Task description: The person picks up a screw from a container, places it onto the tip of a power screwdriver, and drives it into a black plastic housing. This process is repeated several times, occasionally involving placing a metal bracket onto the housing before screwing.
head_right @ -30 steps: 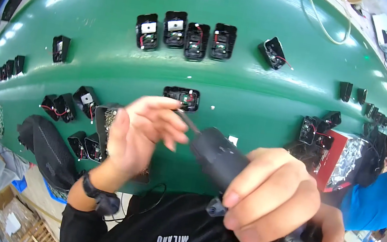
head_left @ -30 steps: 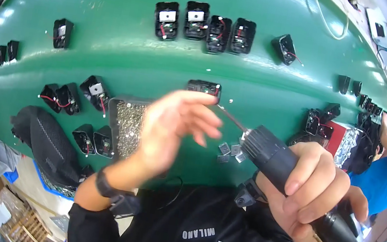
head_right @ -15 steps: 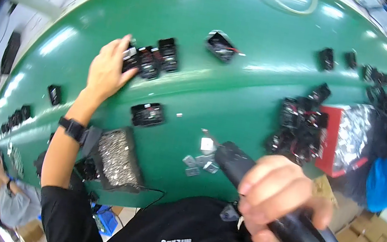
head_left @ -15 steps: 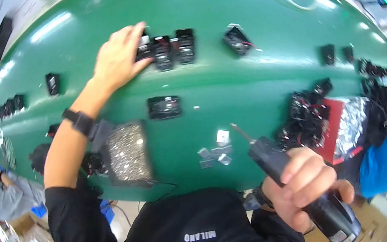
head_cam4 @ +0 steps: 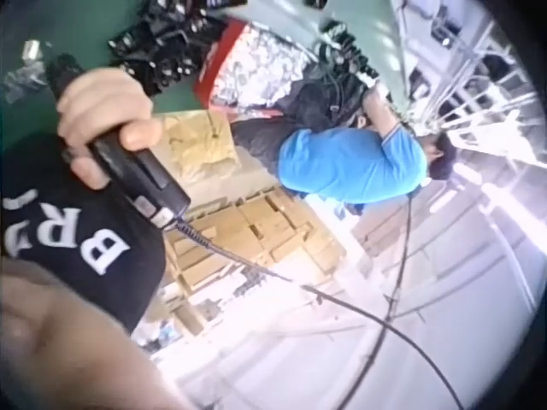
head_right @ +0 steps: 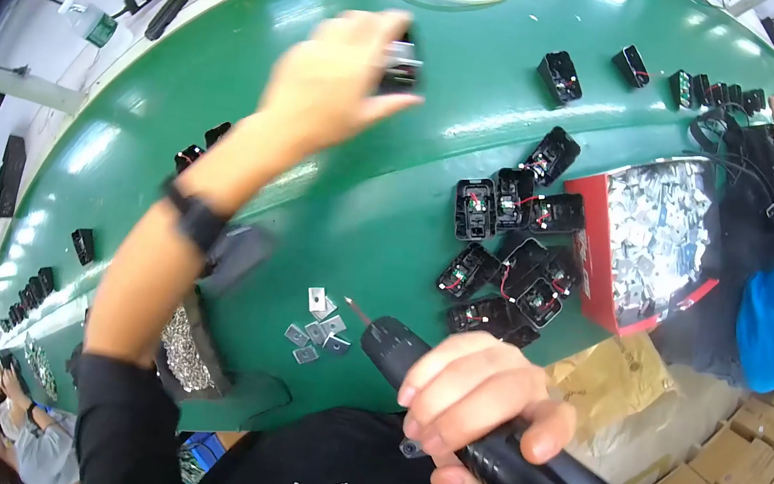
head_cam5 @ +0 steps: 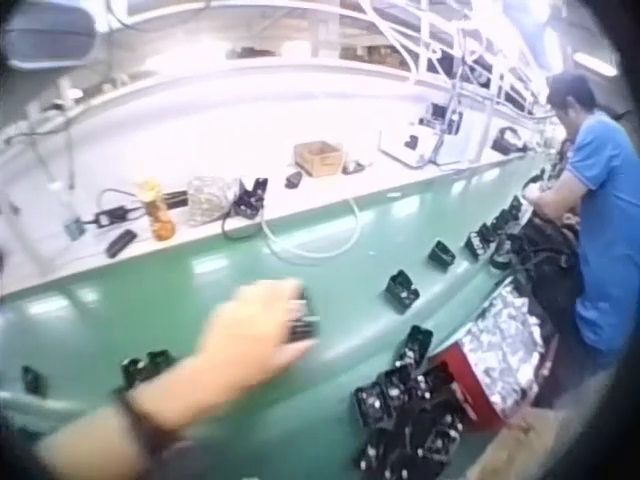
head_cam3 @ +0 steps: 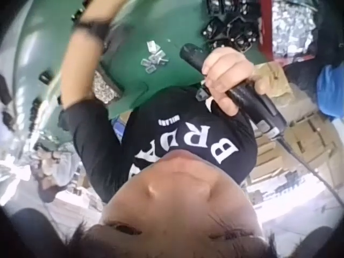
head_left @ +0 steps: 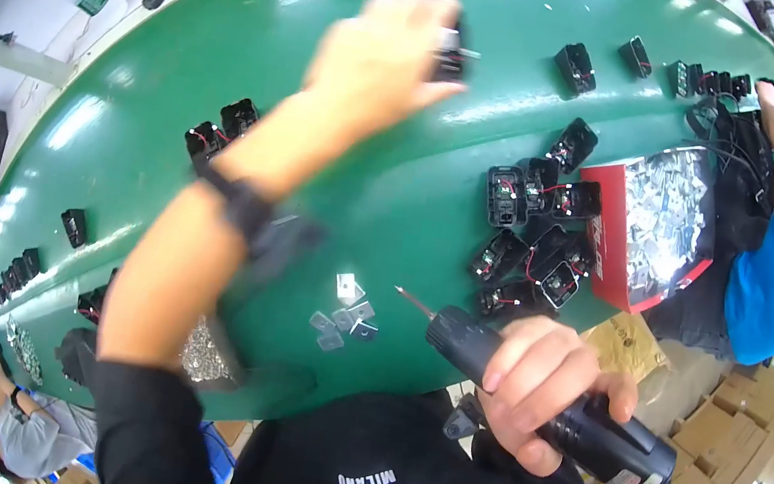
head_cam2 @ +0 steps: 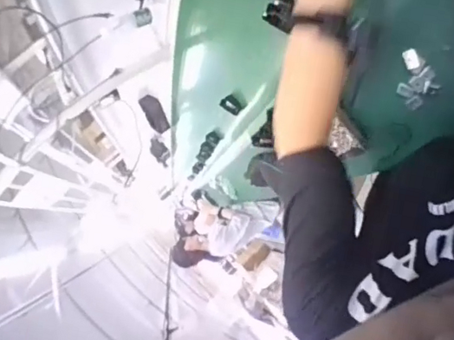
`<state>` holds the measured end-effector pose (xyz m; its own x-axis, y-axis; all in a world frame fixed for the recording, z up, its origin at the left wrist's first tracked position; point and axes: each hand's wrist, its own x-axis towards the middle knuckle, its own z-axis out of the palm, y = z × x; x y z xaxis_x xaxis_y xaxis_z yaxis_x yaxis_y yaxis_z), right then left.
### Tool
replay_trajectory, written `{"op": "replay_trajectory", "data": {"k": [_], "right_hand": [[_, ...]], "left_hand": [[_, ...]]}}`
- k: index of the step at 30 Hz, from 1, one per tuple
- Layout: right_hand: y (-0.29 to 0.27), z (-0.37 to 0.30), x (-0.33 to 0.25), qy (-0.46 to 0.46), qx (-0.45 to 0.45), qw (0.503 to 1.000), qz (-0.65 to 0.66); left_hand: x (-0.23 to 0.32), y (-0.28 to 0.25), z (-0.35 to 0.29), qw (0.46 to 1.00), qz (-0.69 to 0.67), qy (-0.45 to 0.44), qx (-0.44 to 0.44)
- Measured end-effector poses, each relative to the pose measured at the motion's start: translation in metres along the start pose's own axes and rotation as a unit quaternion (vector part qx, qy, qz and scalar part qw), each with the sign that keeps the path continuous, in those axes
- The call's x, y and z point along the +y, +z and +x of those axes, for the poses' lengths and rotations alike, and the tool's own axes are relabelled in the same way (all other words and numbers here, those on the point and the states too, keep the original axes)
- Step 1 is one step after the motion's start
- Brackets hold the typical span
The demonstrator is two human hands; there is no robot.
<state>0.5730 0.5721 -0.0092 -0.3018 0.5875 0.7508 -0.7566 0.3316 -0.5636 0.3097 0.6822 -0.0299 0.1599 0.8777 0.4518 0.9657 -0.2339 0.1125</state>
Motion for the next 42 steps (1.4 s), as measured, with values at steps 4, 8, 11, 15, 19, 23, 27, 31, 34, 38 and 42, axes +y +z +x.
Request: {"op": "replay_trajectory", "data": {"k": [4,8,11,15,19,23,27,31,34,38,42], "right_hand": [[-0.014,-0.017,-0.022,-0.051,0.019,0.997,-0.046],[-0.006,-0.038,-0.040,-0.082,0.141,0.977,-0.135],[-0.011,-0.043,-0.039,-0.070,0.174,0.974,-0.131],[-0.022,-0.031,-0.031,-0.063,0.149,0.981,-0.110],[-0.019,-0.016,-0.021,-0.073,0.141,0.983,-0.091],[-0.009,-0.011,0.006,-0.082,0.132,0.986,-0.063],[0.008,-0.004,0.022,0.012,0.083,0.996,-0.028],[0.028,-0.005,0.014,-0.025,0.044,0.998,-0.038],[0.033,-0.013,0.000,-0.014,0.065,0.995,-0.068],[0.027,-0.027,-0.010,-0.015,0.083,0.992,-0.094],[0.022,-0.027,-0.014,-0.007,0.091,0.987,-0.131]], "left_hand": [[0.049,0.089,0.054,0.998,-0.021,-0.048,-0.043],[0.076,0.137,0.062,0.999,-0.012,-0.047,-0.015],[0.073,0.127,0.054,0.999,-0.019,-0.044,-0.023],[0.045,0.087,0.030,0.989,-0.057,0.012,0.135],[-0.015,-0.054,-0.069,0.992,-0.117,0.054,-0.016],[-0.036,-0.126,-0.197,0.983,-0.070,-0.169,-0.032],[-0.065,-0.103,-0.207,0.977,0.017,-0.205,-0.055],[-0.108,-0.076,-0.187,0.978,0.051,-0.149,-0.135],[-0.140,-0.066,-0.188,0.982,0.063,-0.074,-0.162],[-0.137,-0.052,-0.190,0.986,0.059,-0.030,-0.154],[-0.129,-0.042,-0.193,0.988,0.122,-0.015,-0.092]]}}
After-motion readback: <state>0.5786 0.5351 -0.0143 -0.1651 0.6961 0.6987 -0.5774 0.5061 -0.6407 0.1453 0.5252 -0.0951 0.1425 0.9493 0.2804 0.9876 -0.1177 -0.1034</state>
